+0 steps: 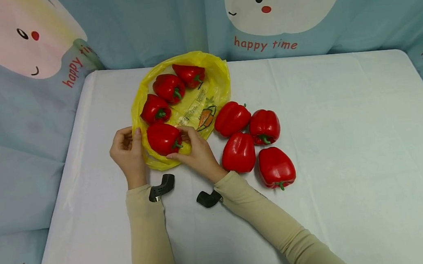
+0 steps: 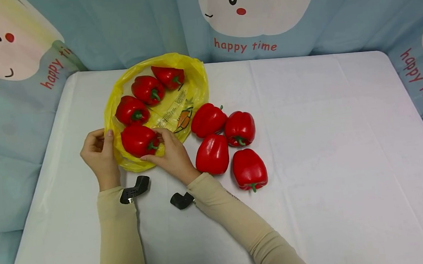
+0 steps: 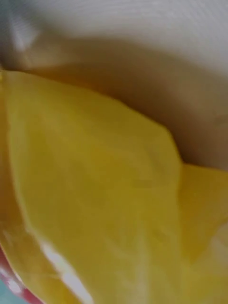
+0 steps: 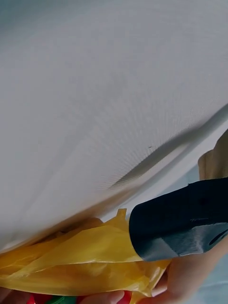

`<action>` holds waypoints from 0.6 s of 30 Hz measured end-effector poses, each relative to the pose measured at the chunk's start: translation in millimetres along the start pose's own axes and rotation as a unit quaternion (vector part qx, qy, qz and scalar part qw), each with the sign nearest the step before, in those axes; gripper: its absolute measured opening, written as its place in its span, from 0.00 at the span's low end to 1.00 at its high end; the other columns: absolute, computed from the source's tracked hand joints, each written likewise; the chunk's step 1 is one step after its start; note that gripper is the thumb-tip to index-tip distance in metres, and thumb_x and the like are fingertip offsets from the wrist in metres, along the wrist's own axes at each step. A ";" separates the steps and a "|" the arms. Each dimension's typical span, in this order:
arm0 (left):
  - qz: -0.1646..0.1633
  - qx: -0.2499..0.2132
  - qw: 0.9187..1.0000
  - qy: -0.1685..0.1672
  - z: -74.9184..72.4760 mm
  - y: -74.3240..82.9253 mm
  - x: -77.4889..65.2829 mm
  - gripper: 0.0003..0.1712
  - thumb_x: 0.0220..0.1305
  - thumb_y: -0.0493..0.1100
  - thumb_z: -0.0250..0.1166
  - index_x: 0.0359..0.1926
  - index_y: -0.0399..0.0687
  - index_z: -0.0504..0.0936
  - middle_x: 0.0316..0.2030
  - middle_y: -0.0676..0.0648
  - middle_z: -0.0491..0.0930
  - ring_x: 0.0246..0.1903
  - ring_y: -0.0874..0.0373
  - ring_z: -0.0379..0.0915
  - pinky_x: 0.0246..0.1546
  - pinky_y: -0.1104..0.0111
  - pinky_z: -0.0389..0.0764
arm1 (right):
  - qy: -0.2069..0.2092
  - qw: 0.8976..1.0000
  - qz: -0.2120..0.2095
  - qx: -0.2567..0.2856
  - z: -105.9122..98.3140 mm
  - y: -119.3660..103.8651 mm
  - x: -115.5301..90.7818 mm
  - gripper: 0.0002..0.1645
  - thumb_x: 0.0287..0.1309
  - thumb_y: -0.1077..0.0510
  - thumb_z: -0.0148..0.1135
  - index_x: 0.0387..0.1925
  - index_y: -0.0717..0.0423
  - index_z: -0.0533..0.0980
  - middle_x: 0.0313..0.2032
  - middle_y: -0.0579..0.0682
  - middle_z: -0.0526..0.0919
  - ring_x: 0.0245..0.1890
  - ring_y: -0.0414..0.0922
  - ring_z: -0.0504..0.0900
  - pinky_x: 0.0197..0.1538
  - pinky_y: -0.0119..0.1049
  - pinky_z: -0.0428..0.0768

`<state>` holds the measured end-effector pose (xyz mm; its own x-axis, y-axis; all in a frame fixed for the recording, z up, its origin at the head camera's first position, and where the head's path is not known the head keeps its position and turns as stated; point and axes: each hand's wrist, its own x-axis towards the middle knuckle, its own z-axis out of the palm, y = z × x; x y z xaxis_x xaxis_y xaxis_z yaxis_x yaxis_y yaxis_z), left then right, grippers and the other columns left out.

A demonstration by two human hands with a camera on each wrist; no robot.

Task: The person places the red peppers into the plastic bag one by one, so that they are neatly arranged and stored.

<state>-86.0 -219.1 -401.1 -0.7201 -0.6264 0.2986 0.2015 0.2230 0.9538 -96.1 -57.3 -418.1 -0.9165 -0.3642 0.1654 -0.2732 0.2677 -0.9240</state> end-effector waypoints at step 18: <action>0.005 0.006 1.000 0.016 0.8 0.7 -0.3 0.14 0.61 0.37 0.63 0.35 0.24 0.80 0.25 0.57 0.76 0.24 0.63 0.66 0.28 0.74 0.67 | 0.019 0.999 -0.025 0.032 -1.8 1.3 -1.9 0.34 0.47 0.60 0.73 0.58 0.62 0.73 0.49 0.54 0.77 0.49 0.46 0.78 0.52 0.29 0.75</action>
<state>-86.2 -218.1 -400.5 -0.6960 -0.6485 0.3084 0.1994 0.2380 0.9506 -95.2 -54.7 -419.0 -0.9130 -0.3415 0.2233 -0.3001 0.1913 -0.9345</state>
